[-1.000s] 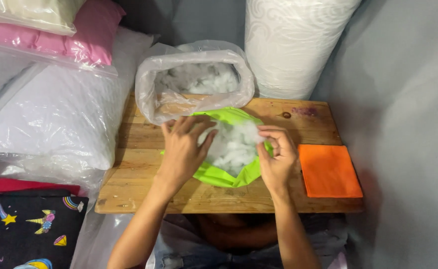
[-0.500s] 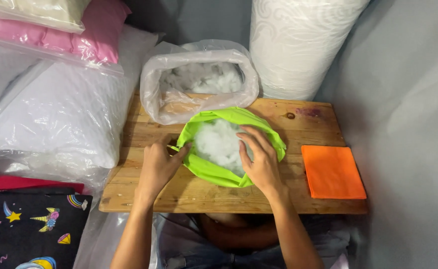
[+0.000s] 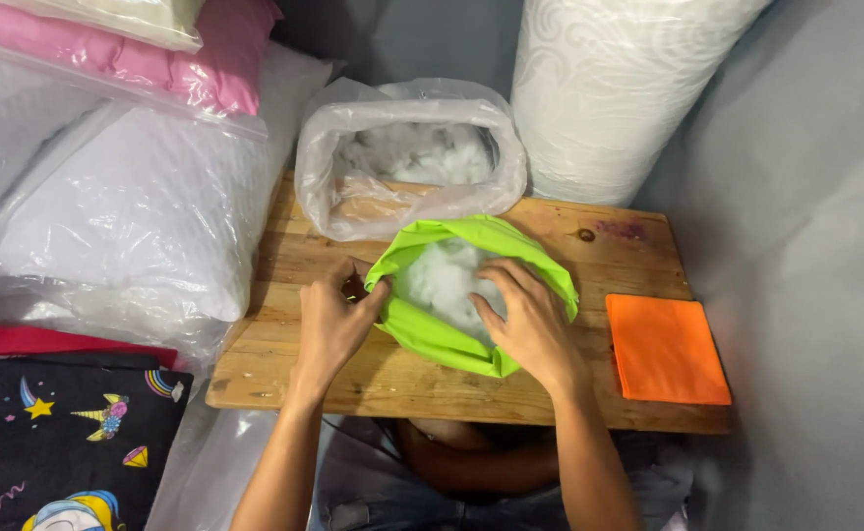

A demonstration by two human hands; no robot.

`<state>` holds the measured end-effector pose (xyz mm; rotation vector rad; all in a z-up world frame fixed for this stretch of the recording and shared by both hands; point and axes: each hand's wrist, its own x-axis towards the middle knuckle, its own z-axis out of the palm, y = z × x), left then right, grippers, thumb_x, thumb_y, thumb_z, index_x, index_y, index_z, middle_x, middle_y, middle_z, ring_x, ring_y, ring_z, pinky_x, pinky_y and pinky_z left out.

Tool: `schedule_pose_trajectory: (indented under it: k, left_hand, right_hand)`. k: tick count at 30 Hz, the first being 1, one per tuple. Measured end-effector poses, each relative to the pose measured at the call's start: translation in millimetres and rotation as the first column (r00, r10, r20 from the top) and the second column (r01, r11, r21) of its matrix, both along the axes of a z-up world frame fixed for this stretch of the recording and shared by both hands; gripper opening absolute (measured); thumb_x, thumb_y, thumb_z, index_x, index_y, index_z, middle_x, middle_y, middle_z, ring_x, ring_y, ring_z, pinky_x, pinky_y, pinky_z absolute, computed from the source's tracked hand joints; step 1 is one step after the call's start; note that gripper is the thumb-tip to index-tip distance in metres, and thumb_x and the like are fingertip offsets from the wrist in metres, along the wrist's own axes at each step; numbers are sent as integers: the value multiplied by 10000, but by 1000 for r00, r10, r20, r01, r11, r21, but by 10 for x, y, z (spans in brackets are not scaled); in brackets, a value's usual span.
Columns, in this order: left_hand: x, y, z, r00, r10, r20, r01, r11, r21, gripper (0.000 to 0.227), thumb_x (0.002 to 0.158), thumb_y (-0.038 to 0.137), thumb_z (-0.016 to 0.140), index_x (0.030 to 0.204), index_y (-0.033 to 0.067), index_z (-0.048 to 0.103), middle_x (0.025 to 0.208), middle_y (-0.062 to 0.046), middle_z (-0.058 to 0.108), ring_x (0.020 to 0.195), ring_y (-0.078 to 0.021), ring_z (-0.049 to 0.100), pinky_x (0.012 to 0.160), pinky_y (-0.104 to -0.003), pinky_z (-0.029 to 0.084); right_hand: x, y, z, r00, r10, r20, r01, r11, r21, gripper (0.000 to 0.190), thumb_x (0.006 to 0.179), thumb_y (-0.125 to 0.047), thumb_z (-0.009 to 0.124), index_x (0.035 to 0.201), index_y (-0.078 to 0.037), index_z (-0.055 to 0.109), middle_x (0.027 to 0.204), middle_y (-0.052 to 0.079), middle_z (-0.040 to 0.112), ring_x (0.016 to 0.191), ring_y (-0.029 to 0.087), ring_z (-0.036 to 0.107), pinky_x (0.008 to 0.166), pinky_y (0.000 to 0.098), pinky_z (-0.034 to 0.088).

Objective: The person takes handfuls of white cotton-like filling from a large plastic bag and places it into a lime green fabric pouch. They repeatedly fluff and press the filling into the pouch to distribute it evenly.

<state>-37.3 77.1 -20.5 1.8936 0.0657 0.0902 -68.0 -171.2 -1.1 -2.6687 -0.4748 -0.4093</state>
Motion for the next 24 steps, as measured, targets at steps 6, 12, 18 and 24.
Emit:
schedule_pose_trajectory:
  k: [6, 12, 18, 24]
  left_hand:
    - [36, -13, -162, 996, 30, 81, -29, 999, -17, 180, 806, 159, 771, 749, -1, 709, 522, -135, 656, 474, -199, 674, 531, -303, 517]
    - [-12, -75, -354, 984, 91, 156, -88, 996, -25, 249, 816, 185, 776, 666, 31, 650, 480, -112, 618, 473, -163, 620, 496, -284, 450]
    - [56, -103, -346, 985, 117, 130, -96, 984, -153, 83, 794, 91, 794, 783, 29, 741, 501, -125, 600, 425, -164, 608, 437, -280, 514]
    - [40, -129, -234, 989, 99, 109, -78, 980, -182, 93, 797, 63, 789, 816, -16, 743, 530, -163, 614, 443, -187, 616, 446, -310, 533]
  right_hand:
    - [252, 419, -266, 958, 285, -31, -283, 957, 57, 302, 994, -179, 613, 1256, -46, 679, 1332, 172, 675, 1341, 393, 550, 1187, 658, 214]
    - [698, 308, -1103, 940, 155, -303, -261, 899, -352, 372, 930, -177, 499, 1209, 9, 661, 1453, 207, 569, 1447, 360, 394, 1227, 686, 37]
    - [288, 351, -162, 945, 240, -221, -227, 970, 84, 396, 966, -195, 652, 1356, -126, 641, 1409, 155, 604, 1371, 408, 506, 1133, 699, 282]
    - [264, 231, -346, 991, 118, -66, -124, 987, -103, 535, 1012, -394, 593, 1473, -129, 538, 1472, 198, 519, 1438, 409, 422, 1132, 626, 326]
